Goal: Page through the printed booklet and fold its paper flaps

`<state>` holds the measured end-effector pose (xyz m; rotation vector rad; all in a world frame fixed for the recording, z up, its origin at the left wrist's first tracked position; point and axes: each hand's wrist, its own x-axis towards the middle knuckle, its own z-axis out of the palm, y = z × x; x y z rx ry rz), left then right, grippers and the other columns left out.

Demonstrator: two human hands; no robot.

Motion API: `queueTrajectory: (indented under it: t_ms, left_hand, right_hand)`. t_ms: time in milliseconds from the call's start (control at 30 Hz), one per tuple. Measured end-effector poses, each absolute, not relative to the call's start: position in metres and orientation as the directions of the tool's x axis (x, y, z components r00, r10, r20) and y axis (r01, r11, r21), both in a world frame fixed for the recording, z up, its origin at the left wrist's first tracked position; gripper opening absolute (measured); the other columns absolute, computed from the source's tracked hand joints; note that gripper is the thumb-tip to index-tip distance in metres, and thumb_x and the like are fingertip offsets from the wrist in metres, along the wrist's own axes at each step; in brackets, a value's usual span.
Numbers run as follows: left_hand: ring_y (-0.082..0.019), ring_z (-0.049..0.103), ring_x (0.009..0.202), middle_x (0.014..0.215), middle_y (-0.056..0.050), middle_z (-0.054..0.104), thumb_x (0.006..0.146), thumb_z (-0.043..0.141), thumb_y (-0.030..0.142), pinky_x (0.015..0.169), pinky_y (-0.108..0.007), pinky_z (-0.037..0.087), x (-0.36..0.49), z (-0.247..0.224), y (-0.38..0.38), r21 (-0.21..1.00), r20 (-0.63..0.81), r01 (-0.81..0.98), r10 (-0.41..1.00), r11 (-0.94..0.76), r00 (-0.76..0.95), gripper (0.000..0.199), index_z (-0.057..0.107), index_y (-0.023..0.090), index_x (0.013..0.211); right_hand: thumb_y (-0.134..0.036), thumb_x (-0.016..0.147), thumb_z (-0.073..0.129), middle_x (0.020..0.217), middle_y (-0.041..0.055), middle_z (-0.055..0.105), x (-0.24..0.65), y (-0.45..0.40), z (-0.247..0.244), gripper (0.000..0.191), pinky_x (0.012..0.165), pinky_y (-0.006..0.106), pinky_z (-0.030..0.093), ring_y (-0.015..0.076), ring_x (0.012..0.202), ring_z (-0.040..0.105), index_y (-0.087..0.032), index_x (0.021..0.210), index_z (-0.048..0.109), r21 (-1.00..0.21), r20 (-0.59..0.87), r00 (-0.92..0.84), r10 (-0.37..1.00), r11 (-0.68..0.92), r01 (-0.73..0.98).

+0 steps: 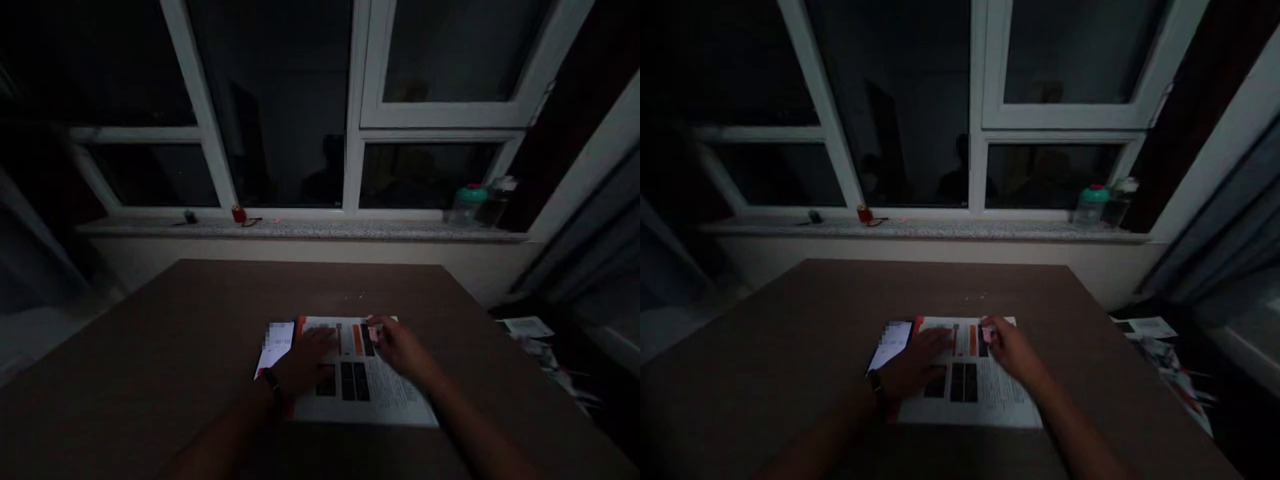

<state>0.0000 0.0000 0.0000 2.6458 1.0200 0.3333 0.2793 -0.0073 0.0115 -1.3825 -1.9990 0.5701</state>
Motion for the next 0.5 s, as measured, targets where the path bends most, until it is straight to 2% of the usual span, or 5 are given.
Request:
queueTrajectory:
  t_ms: [167,367,500]
  left_hand:
    - [-0.029,0.029,0.139,0.151,-0.008,0.035,0.088,0.064,0.031,0.114,-0.049,0.027,-0.0004,0.0056,-0.0016,0.367,0.137,0.587,0.665,-0.722,0.734,0.055,0.044,0.026,0.139]
    - [-0.029,0.030,0.139,0.150,-0.008,0.037,0.088,0.064,0.031,0.114,-0.048,0.027,0.0001,0.0077,-0.0043,0.357,0.149,0.581,0.659,-0.731,0.737,0.056,0.043,0.026,0.140]
    - [-0.028,0.033,0.136,0.148,-0.008,0.039,0.088,0.064,0.029,0.112,-0.047,0.031,-0.0001,0.0083,-0.0049,0.362,0.175,0.601,0.686,-0.712,0.706,0.053,0.045,0.026,0.137]
  right_hand:
    - [-0.019,0.078,0.056,0.066,-0.0022,0.059,0.2832,-0.0079,0.0118,0.030,0.056,0.023,0.037,0.0148,0.058,0.055,-0.021,0.108,0.060,-0.644,0.217,-0.199,0.956,0.293,0.707]
    - [-0.015,0.080,0.051,0.072,-0.0003,0.062,0.2858,-0.0077,0.0092,0.032,0.058,0.024,0.039,0.0151,0.061,0.058,-0.022,0.110,0.058,-0.650,0.236,-0.245,0.941,0.340,0.680]
    - [-0.013,0.079,0.052,0.067,-0.0021,0.059,0.2849,-0.0106,0.0109,0.034,0.055,0.023,0.037,0.0141,0.057,0.055,-0.023,0.112,0.058,-0.631,0.235,-0.246,0.940,0.340,0.697]
